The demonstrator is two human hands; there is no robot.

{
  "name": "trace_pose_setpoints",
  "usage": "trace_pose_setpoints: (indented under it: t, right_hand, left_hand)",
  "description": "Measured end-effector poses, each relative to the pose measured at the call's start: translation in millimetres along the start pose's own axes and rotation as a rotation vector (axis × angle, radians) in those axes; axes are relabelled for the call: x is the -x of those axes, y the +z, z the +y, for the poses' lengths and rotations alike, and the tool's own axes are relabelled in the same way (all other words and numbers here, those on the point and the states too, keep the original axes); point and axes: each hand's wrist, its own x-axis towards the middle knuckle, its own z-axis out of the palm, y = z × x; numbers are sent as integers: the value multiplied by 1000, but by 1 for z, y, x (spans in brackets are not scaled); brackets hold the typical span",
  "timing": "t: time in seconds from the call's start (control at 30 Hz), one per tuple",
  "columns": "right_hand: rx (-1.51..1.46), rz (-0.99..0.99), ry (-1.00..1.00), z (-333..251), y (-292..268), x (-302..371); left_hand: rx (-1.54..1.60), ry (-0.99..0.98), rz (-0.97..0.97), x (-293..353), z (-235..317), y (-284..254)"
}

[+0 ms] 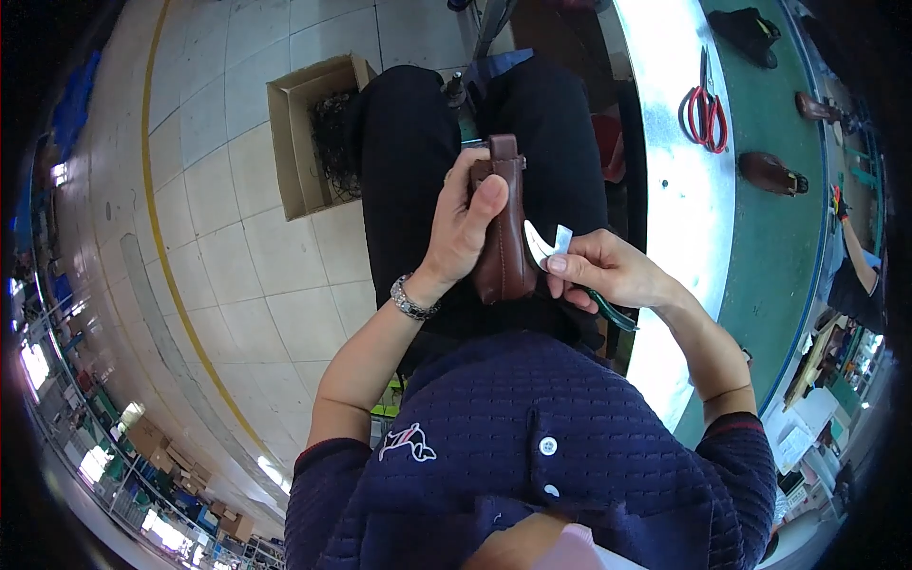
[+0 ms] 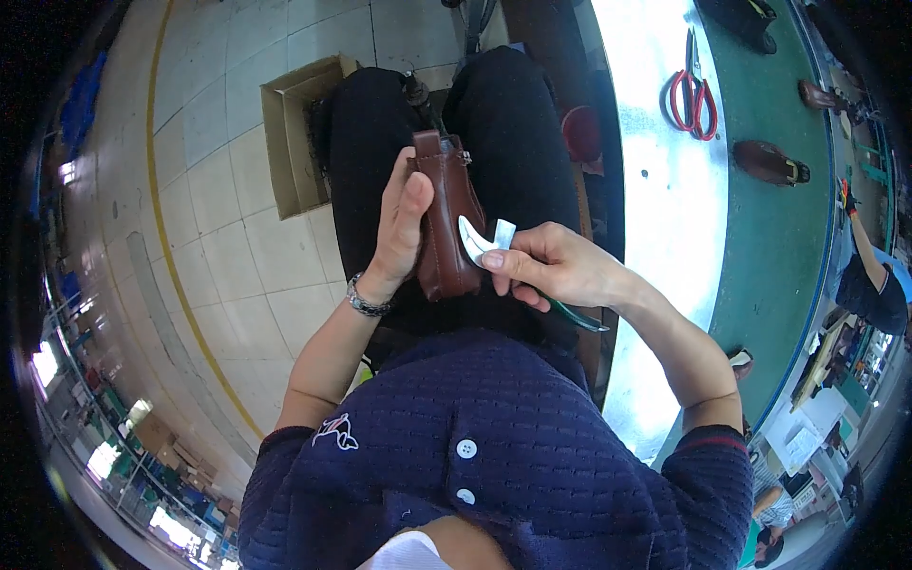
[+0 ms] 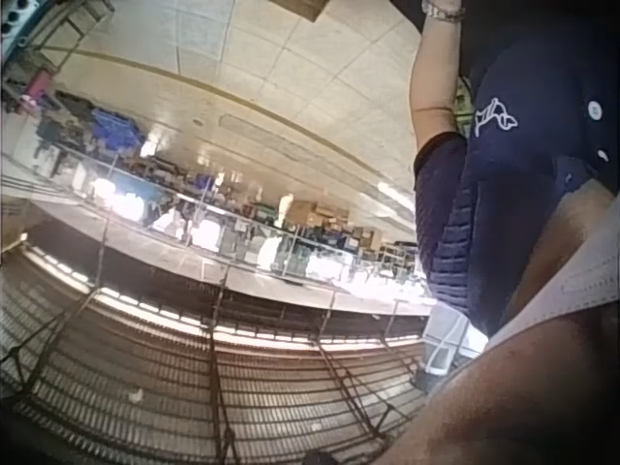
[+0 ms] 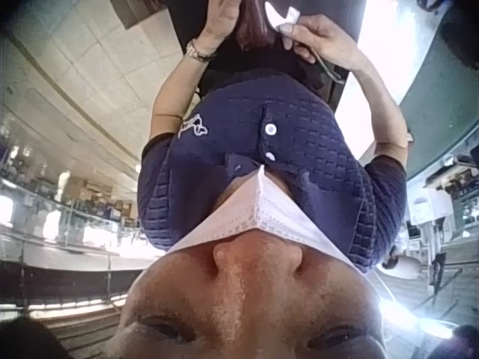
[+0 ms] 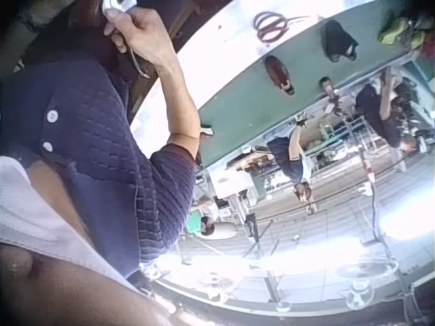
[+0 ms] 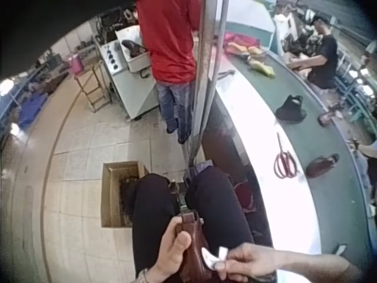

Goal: Assembling shoe components by pulling the upper over the last and securing it.

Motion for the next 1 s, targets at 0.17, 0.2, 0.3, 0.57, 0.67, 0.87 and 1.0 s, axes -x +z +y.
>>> trace_pose_setpoints:
  t: [0.17, 0.2, 0.3, 0.57, 0.67, 0.87, 1.0]
  right_hand:
    - [278, -49, -17, -17, -4, 2]
    - [319, -56, -18, -21, -6, 1]
    - [277, -26, -8, -15, -3, -2]
    - [16, -35, -43, -1, 4, -1]
    - [-33, -52, -36, -1, 4, -2]
    - [393, -28, -206, -19, -1, 0]
    - [595, -4, -265, -28, -4, 3]
  left_hand:
    - [58, -59, -17, 3, 4, 7]
    - [57, -38, -4, 3, 2, 6]
    - [63, -19, 4, -2, 4, 2]
    - [66, -33, -46, -3, 6, 1]
    - [89, -35, -33, -1, 9, 4]
    - [60, -80, -30, 3, 11, 7]
    - [25, -91, -22, 0, 15, 8]
